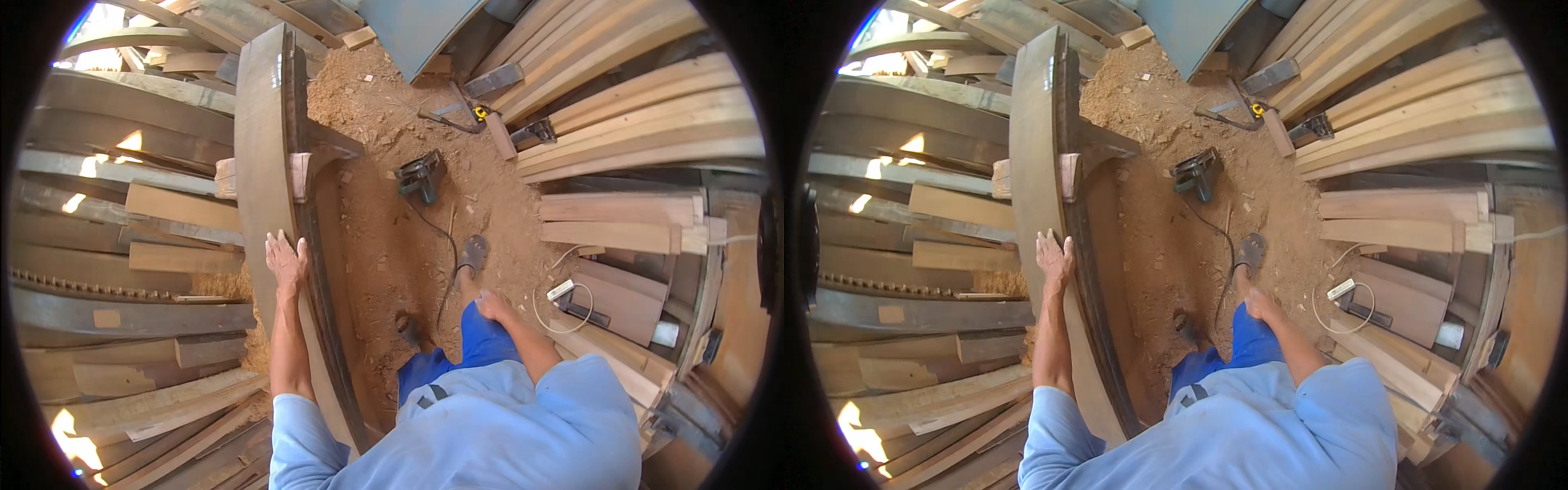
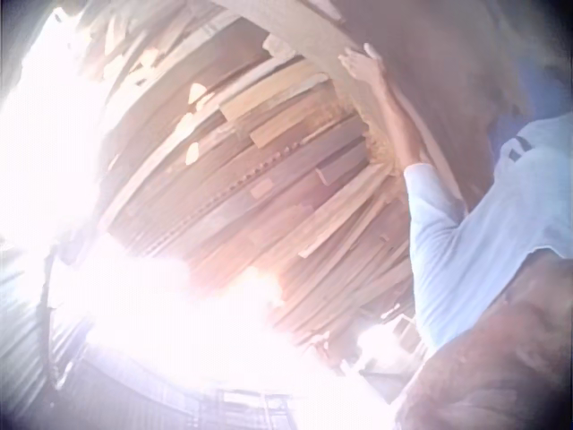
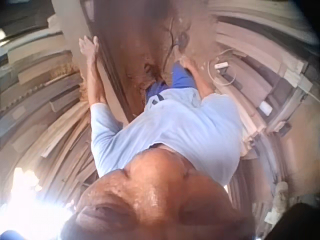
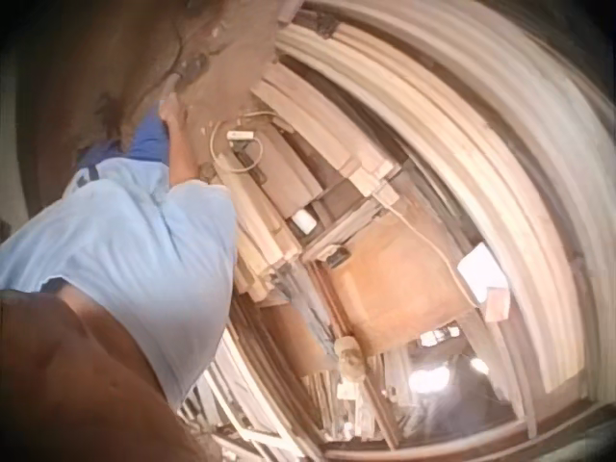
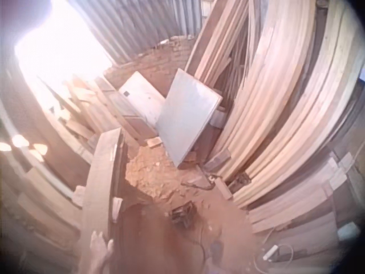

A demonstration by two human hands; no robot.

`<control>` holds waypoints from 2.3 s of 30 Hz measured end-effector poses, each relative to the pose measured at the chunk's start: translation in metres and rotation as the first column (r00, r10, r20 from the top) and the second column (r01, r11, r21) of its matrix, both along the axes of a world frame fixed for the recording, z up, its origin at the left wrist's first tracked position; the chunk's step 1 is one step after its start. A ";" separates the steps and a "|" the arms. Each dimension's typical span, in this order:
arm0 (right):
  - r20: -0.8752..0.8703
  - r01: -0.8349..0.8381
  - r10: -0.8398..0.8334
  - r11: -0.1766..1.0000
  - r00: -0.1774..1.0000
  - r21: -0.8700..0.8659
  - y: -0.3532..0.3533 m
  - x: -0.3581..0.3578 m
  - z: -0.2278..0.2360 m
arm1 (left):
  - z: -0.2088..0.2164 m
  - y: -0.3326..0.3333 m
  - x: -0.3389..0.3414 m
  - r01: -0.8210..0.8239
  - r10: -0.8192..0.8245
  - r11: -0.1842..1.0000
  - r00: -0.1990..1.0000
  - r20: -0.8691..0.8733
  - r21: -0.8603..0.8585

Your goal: The person picks up large wooden boards and pieces of lumber, carrying them across a workshop floor covered in sawdust and placing them against stacks of other wood.

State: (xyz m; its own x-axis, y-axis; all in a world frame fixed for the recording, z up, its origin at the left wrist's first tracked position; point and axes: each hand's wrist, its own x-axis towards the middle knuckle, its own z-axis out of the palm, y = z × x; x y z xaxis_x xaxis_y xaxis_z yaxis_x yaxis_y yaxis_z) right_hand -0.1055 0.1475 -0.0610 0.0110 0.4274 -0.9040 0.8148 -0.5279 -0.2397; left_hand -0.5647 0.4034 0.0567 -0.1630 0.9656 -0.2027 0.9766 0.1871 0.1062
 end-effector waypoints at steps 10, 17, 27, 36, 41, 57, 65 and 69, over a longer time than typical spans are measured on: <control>-0.076 -0.279 0.297 0.943 0.952 0.182 0.220 -0.044 -0.042 | -0.016 0.082 0.031 0.104 -0.088 0.991 0.979 -0.185 0.081; -0.028 -0.422 0.448 0.859 0.893 0.291 0.314 -0.123 -0.139 | -0.013 0.107 0.018 0.120 -0.112 0.991 0.985 -0.129 0.058; 0.162 -0.794 0.779 0.575 0.605 0.199 0.422 -0.186 -0.299 | -0.033 0.123 -0.008 0.114 -0.108 0.992 0.988 -0.111 0.046; 0.238 -0.616 0.572 0.759 0.785 0.209 0.398 -0.139 -0.352 | -0.034 0.126 -0.008 0.091 -0.087 0.994 0.994 -0.069 0.054; 0.272 -0.709 0.671 0.701 0.690 0.071 0.380 -0.058 -0.226 | -0.024 0.118 -0.012 0.123 -0.113 0.987 0.989 -0.100 0.104; 0.292 0.582 -0.609 0.792 0.737 0.184 0.099 0.026 0.016 | -0.018 0.113 -0.001 0.053 -0.041 0.997 0.981 -0.190 0.059; 0.161 0.926 -0.916 0.377 0.368 0.026 0.028 -0.034 0.027 | -0.018 0.111 -0.001 0.075 -0.054 0.995 0.962 -0.267 0.070; 0.092 0.932 -0.930 0.360 0.355 0.047 0.010 -0.024 0.033 | -0.019 0.115 -0.002 0.054 -0.045 0.998 0.952 -0.304 0.022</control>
State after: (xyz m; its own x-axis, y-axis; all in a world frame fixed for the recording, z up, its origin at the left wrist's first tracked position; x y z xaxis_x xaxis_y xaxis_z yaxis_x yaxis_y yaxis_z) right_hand -0.1291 0.1575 -0.0283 0.4720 0.0813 -0.8779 -0.1845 -0.9646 -0.1885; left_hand -0.5667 0.5182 0.0376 -0.1639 0.9788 -0.1224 0.9716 0.1387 -0.1916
